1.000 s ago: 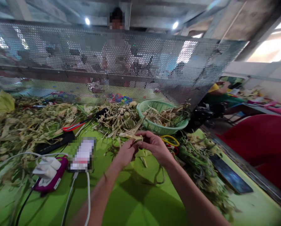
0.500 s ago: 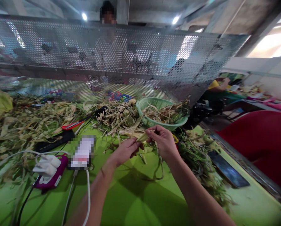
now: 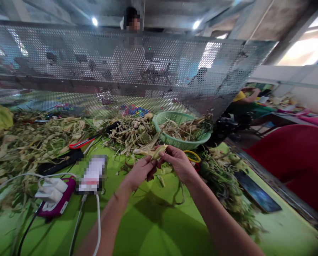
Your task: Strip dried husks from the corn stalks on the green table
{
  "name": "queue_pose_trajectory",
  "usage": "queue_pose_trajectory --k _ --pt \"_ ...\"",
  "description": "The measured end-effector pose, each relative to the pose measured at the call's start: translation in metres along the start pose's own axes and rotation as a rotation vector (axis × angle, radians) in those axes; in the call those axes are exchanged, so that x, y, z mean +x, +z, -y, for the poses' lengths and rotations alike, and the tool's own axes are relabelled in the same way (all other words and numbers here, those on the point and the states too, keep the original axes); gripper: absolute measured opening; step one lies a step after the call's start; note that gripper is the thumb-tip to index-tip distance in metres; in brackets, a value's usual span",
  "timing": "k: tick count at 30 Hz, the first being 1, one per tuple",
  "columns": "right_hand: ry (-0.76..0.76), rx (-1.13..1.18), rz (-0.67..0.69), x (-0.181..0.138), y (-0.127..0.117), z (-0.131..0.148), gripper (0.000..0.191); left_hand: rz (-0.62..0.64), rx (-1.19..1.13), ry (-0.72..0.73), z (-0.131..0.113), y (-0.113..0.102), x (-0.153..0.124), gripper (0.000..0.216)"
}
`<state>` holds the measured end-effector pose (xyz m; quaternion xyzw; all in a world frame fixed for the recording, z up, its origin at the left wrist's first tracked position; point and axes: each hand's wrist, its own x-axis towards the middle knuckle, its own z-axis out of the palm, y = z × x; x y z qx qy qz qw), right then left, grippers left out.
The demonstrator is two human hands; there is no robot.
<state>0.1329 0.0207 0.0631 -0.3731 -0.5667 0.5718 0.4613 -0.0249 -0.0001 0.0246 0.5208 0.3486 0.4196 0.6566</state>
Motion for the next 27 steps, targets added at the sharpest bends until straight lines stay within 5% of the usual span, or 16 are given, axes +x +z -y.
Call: queue_pose_trajectory --k 10,19,27 --pt "-0.084 -0.383 -0.143 0.0036 -0.0075 -0.001 0.036 -0.023 -0.128 -0.014 0.001 0.0026 0.0001 0.037" --pt "-0.142 -0.324 -0.296 0.0027 -0.0094 -0.0013 0.035 -0.043 -0.109 -0.04 -0.0006 0.0043 -0.0011 0.036" --pt "-0.14 -0.217 -0.29 0.0036 -0.0075 -0.0032 0.032 -0.008 -0.092 0.002 -0.0029 0.0042 -0.0034 0.036"
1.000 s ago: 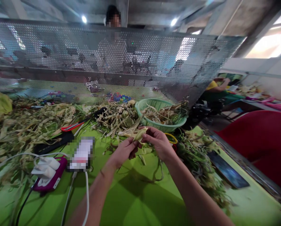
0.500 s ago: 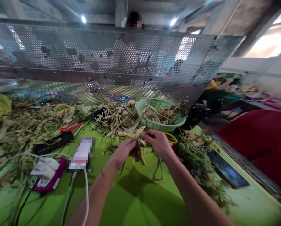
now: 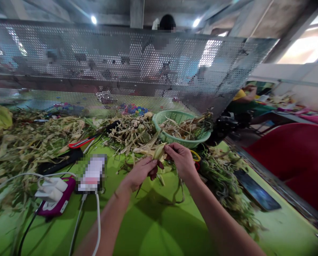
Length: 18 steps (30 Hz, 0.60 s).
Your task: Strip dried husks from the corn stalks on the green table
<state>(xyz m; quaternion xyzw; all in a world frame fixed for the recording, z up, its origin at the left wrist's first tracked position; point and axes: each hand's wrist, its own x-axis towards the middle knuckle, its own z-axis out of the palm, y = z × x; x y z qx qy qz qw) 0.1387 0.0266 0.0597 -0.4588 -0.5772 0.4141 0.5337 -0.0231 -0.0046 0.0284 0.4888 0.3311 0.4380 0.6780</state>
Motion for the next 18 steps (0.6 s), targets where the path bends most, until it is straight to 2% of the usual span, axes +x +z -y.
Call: queue_pose_trajectory --k 2,4,6,7,15,18 --pt "0.031 0.086 0.092 -0.002 0.003 0.002 0.031 -0.031 -0.039 -0.004 0.001 -0.001 0.001 0.035" --pt "0.077 0.138 0.264 -0.004 0.007 0.003 0.035 -0.066 -0.07 -0.005 0.003 -0.002 0.003 0.034" --pt "0.099 0.13 0.394 -0.006 0.011 0.003 0.039 -0.057 -0.073 -0.012 0.005 -0.003 0.004 0.034" --pt "0.097 0.12 0.417 -0.008 0.013 0.002 0.039 -0.037 -0.065 -0.014 0.005 -0.003 0.004 0.035" --pt "0.195 0.299 0.321 -0.016 0.019 0.0 0.041 0.14 -0.01 0.04 -0.001 0.001 0.002 0.036" --pt "0.225 0.315 0.292 -0.015 0.018 0.001 0.043 0.161 0.121 0.042 -0.004 -0.001 0.001 0.037"
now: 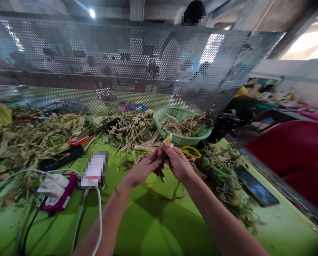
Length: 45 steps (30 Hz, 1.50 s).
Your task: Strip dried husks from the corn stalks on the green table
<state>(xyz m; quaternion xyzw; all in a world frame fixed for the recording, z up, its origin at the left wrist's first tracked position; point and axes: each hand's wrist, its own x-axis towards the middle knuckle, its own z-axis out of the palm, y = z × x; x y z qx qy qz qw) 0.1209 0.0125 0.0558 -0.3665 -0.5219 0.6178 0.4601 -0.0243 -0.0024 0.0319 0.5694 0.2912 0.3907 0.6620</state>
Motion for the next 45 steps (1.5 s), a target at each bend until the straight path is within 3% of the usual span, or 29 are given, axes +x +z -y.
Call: queue_pose_trajectory --k 4,9,17,22,28,32,36,40,45 --pt "-0.049 0.024 -0.096 0.004 -0.005 0.006 0.048 0.029 0.198 0.012 -0.002 -0.003 -0.001 0.032" --pt "-0.082 0.115 -0.148 0.005 -0.008 0.015 0.05 -0.023 0.361 -0.001 -0.001 -0.003 -0.002 0.029" --pt "-0.115 0.205 -0.207 0.003 -0.008 0.02 0.048 -0.02 0.326 -0.085 -0.003 -0.004 -0.001 0.025" --pt "-0.215 0.273 -0.201 0.003 -0.016 0.025 0.043 -0.025 0.37 -0.083 -0.006 -0.007 -0.001 0.029" --pt "-0.271 0.234 -0.241 0.002 -0.021 0.03 0.043 -0.046 0.391 -0.106 -0.004 -0.012 -0.003 0.025" --pt "-0.303 0.225 -0.214 0.0 -0.018 0.029 0.04 -0.099 0.323 -0.127 -0.003 -0.013 -0.001 0.02" --pt "-0.318 0.188 -0.214 -0.004 -0.018 0.031 0.04 -0.254 0.224 -0.141 0.0 -0.017 0.002 0.011" --pt "-0.385 0.188 -0.254 -0.005 -0.024 0.039 0.039 -0.445 0.179 -0.068 0.001 -0.024 0.004 0.01" --pt "-0.364 0.168 -0.278 -0.005 -0.022 0.038 0.041 -0.534 0.231 0.266 -0.011 -0.015 -0.006 0.013"
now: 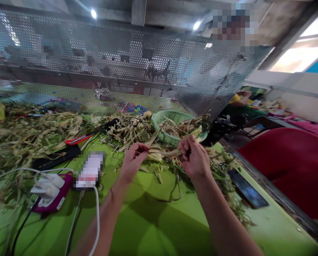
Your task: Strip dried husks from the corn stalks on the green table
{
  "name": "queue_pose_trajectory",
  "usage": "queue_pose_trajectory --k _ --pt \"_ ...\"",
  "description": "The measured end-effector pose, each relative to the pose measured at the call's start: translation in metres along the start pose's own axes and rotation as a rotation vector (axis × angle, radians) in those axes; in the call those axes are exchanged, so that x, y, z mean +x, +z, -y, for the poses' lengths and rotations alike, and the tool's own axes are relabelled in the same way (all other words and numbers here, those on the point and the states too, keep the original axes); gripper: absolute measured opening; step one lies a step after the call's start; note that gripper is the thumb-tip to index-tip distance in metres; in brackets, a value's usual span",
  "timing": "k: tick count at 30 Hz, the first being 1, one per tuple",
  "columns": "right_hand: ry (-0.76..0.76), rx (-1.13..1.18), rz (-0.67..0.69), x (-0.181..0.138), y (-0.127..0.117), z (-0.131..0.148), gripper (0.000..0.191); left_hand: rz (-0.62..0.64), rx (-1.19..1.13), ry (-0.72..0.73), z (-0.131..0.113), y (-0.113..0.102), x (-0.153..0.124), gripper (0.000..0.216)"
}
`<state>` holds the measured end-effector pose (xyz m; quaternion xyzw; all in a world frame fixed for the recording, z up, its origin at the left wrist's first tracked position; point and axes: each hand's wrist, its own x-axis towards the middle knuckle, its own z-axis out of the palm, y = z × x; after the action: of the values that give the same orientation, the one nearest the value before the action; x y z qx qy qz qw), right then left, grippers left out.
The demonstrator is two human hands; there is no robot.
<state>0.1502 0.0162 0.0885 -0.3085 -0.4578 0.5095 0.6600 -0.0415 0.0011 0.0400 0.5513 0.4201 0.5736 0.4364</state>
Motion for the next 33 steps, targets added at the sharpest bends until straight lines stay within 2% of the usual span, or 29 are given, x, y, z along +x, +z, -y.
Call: queue_pose_trajectory --k 4,6,10,13,16,21,28,30,33 --pt "0.054 -0.042 0.011 -0.004 0.007 -0.008 0.043 0.079 0.225 0.278 -0.011 0.01 -0.01 0.014" --pt "0.069 -0.042 0.008 -0.006 0.011 -0.011 0.044 0.105 0.321 0.337 -0.008 0.016 -0.011 0.019" --pt "0.104 -0.014 -0.02 -0.007 0.017 -0.015 0.047 0.066 0.271 0.217 0.009 0.023 -0.007 0.033" --pt "0.122 -0.005 -0.002 -0.008 0.019 -0.017 0.047 0.116 0.184 0.085 0.017 0.026 -0.005 0.021" --pt "0.125 -0.017 0.003 -0.009 0.019 -0.02 0.047 0.184 0.215 0.02 0.015 0.027 -0.006 0.014" --pt "0.114 0.01 0.0 -0.007 0.015 -0.02 0.043 0.263 0.468 0.089 0.004 0.024 -0.008 0.017" --pt "0.052 0.066 -0.13 0.003 0.002 -0.002 0.041 0.365 0.655 0.139 0.007 0.014 -0.002 0.026" --pt "0.037 0.092 -0.138 0.005 -0.002 0.002 0.041 0.327 0.638 0.139 0.007 0.008 -0.001 0.024" --pt "0.001 0.071 -0.093 0.004 -0.005 0.002 0.037 0.142 0.556 0.177 0.0 0.0 -0.001 0.026"
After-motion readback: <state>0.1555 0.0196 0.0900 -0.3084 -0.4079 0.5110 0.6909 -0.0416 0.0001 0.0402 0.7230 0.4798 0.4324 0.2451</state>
